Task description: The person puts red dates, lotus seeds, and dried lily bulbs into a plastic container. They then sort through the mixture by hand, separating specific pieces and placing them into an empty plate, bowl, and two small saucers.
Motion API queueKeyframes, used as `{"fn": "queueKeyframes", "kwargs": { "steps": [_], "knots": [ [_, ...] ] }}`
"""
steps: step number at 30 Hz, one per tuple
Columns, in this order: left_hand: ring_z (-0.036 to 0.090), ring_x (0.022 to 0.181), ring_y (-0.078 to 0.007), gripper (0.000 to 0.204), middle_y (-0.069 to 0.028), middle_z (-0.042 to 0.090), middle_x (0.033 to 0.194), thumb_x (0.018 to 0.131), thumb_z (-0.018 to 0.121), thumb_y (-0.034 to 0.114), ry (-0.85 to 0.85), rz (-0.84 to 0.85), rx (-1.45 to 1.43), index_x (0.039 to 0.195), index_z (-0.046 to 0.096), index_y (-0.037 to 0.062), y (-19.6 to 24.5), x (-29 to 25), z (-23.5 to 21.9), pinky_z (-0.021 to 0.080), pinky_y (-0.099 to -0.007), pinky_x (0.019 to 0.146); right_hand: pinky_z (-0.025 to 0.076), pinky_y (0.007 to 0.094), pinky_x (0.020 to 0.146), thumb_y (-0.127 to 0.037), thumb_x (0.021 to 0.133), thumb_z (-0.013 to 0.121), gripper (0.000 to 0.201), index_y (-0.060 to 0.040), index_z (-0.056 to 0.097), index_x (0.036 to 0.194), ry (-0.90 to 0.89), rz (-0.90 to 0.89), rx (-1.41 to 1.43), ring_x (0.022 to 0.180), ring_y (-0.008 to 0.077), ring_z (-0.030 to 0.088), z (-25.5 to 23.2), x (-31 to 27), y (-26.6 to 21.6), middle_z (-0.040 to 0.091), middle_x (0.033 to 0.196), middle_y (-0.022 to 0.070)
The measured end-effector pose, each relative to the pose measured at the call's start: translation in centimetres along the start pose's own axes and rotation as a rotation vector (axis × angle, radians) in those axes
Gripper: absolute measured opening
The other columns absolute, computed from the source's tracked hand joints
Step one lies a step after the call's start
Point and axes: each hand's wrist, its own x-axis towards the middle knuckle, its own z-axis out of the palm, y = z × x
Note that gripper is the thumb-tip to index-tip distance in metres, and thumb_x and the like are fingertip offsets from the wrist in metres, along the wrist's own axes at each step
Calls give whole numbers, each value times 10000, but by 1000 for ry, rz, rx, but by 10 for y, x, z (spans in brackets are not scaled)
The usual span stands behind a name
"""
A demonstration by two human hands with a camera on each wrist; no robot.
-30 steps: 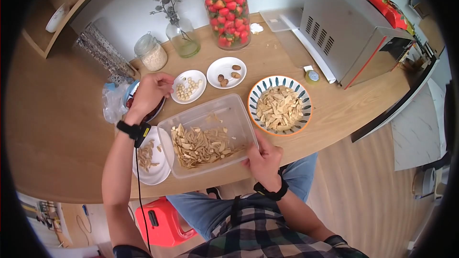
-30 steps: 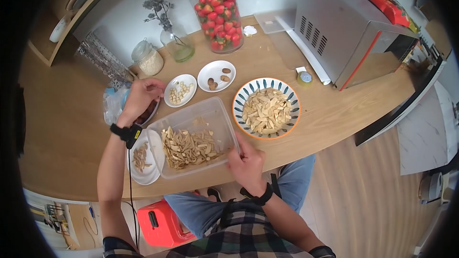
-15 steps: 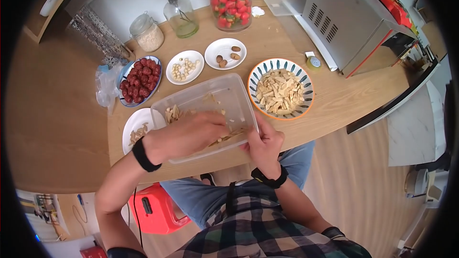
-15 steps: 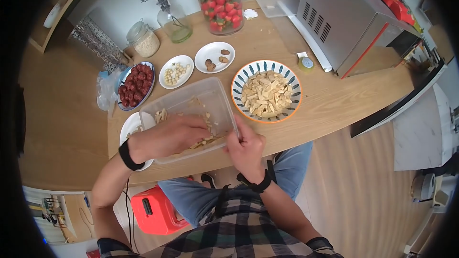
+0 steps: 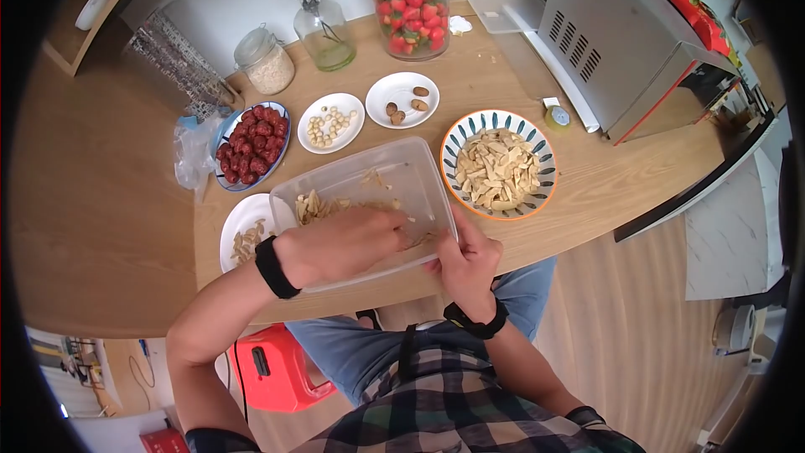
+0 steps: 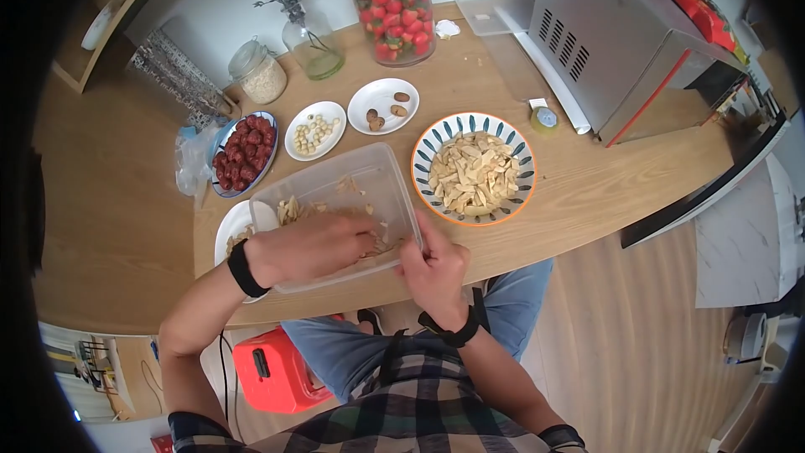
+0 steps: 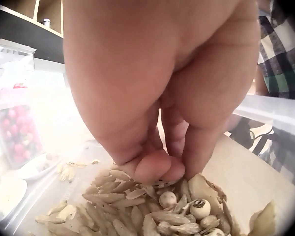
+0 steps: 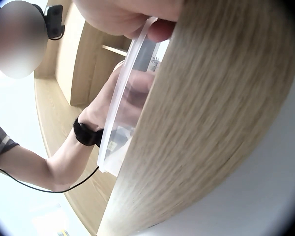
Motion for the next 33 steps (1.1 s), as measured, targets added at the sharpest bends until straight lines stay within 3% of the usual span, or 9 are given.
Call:
{"fn": "queueKeyframes", "kwargs": {
  "steps": [3,9,11,14,17,20,26,30,33],
  "knots": [
    [639,971,-351,127,-168,585,1066,863,636,72,-109,-156,-107,948,652,-22,0,-1,-14,533,-451,797,509,248,489,-2,921,589,366,56,656,1276,1,-20,-15,526,103,677,0,0,-1,645,595,33],
    [634,821,-332,160,-146,620,903,831,681,-15,35,-147,-265,982,632,-28,-7,-7,-41,492,-430,728,494,254,479,2,885,601,378,16,680,1255,39,12,6,494,80,645,1,-2,4,608,565,26],
    [623,772,-297,210,-129,623,830,825,699,-30,90,-304,-287,1029,651,-31,-2,-5,-55,486,-392,701,465,261,471,5,859,610,395,-34,697,1243,42,-26,-47,452,60,566,3,0,6,556,544,38],
    [621,770,-227,184,-106,635,831,829,708,-35,140,-256,-353,1010,676,-35,-12,5,-61,488,-338,690,438,269,465,7,847,616,414,-63,697,1247,55,-75,-71,439,63,490,4,1,8,502,533,47],
    [611,765,-135,102,-52,647,822,856,703,-26,215,-341,-475,957,686,-29,-3,34,-70,479,-288,674,539,250,498,9,924,583,383,7,658,1300,-23,-63,-101,529,89,667,-2,1,3,692,677,44],
    [602,744,-81,78,-21,666,857,896,699,3,205,-439,-560,969,696,-23,-1,72,-74,475,-242,656,541,254,497,4,924,588,376,14,659,1293,-20,-60,-92,524,93,669,-1,1,4,696,673,48],
    [656,812,-93,143,-56,689,882,891,676,-33,451,-258,-494,1033,695,-47,-20,97,-59,514,-255,700,544,258,498,1,924,589,371,32,655,1288,-19,-79,-101,530,98,674,-1,1,7,704,685,54],
    [663,814,-101,139,-73,689,882,879,683,-37,356,-413,-375,1016,690,-57,0,61,-71,530,-278,711,546,258,498,1,924,590,368,36,656,1284,-19,-96,-91,534,101,676,1,0,7,701,679,56],
    [679,762,-171,128,-110,687,894,853,690,-41,360,-428,-318,980,687,-57,-3,30,-65,530,-311,700,442,277,462,14,852,615,384,6,682,1231,18,-97,-49,450,67,521,3,4,2,514,551,64]
  ]
}}
